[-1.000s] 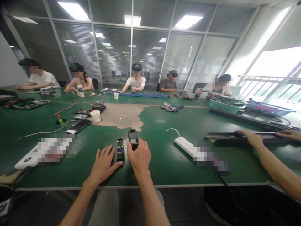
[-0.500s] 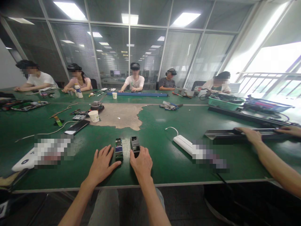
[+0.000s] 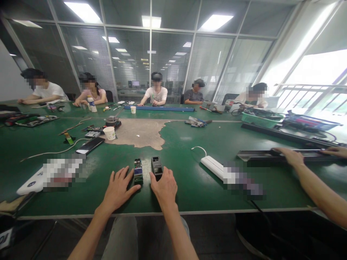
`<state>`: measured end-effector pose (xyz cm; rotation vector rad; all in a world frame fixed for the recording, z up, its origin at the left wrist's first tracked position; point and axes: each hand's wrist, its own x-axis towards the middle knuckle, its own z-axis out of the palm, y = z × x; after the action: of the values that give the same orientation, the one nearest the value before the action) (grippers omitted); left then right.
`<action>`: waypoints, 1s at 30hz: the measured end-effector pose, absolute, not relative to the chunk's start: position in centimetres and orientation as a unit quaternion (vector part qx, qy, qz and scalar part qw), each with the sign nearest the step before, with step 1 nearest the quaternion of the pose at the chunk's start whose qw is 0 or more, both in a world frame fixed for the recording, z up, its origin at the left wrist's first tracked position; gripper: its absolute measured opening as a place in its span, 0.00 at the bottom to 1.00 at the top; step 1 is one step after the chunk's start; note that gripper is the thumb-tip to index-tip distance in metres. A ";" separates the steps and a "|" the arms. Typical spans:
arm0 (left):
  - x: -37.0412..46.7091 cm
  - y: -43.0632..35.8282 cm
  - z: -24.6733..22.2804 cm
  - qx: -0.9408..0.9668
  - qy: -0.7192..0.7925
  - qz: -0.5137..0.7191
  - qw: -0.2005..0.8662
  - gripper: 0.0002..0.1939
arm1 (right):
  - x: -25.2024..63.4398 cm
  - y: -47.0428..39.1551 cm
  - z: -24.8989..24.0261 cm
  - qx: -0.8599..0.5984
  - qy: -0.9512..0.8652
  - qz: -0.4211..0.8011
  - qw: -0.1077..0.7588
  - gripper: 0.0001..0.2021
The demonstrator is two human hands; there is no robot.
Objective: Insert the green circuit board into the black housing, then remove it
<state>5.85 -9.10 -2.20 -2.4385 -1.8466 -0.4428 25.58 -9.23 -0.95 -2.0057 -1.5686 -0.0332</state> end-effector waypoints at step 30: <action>5.6 -9.3 -2.1 -0.791 -0.595 -0.136 0.038 0.35 | 18.9 -8.6 3.2 -0.682 -0.625 0.045 0.377 0.15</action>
<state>5.63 -9.30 -2.10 -2.4271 -1.8247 -0.4177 18.89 -8.64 3.17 -1.7455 -1.5981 0.1141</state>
